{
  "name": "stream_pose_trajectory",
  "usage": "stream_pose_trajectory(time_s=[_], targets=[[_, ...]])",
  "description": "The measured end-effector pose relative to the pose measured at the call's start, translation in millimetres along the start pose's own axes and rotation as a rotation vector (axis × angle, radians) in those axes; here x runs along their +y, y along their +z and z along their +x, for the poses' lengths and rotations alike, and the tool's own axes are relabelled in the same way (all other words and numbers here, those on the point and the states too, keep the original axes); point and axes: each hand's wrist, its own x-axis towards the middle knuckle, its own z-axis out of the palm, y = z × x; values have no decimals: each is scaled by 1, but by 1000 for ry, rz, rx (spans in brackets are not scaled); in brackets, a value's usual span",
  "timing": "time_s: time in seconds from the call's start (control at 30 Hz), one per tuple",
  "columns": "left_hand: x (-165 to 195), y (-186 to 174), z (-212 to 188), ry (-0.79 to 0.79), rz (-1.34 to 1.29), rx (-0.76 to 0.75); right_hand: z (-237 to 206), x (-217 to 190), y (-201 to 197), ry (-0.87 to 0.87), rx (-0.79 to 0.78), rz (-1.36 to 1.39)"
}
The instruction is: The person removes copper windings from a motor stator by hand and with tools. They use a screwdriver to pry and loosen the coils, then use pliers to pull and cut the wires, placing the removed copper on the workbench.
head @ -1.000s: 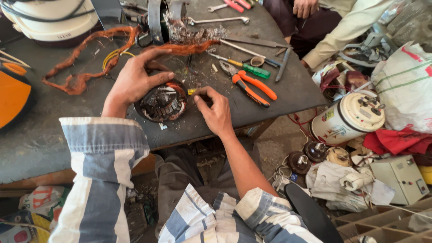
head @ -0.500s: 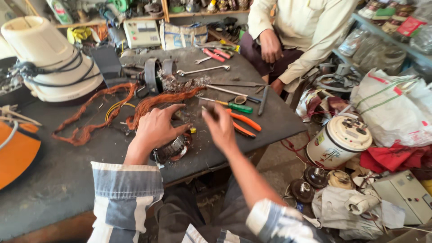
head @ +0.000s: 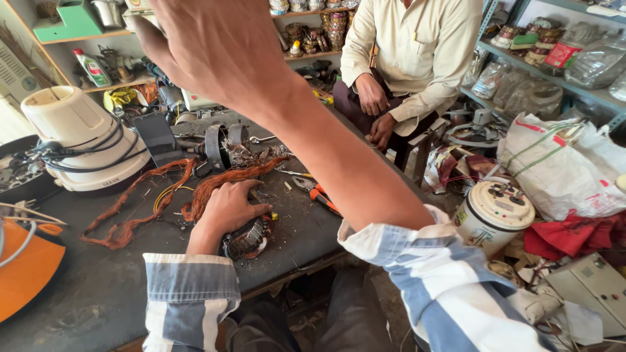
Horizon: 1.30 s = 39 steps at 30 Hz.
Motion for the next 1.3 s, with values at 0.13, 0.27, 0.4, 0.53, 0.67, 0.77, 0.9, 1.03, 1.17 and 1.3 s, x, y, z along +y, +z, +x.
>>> stream_pose_trajectory(time_s=[0.13,0.27,0.4,0.53,0.67,0.77,0.9,1.03,1.17,1.3], targets=[[-2,0,-1,-20,-6,-11,-21,-4,-17,256,-201,278],[-3,0,-3,19,-32,22,-76,-9,-41,360,-331,445],[-7,-1,-8,92,-6,98,-171,13,-67,748,-280,736],[-17,-5,-13,2,17,15,-284,52,-115,1550,30,1000],[-24,-10,-16,5,15,-8,-377,99,-203,1984,582,757],[-27,-12,-17,30,7,-3,-416,123,-272,2052,935,798],[-34,-9,-12,-53,-6,-19,-446,125,-327,2069,1094,633],[-46,-6,-8,-57,-2,7,-462,106,-342,2071,1245,572],[-54,-8,-11,-51,-4,15,-474,95,-338,2174,1315,473],[-48,-10,-13,-45,-49,25,-478,97,-333,2204,1215,537]])
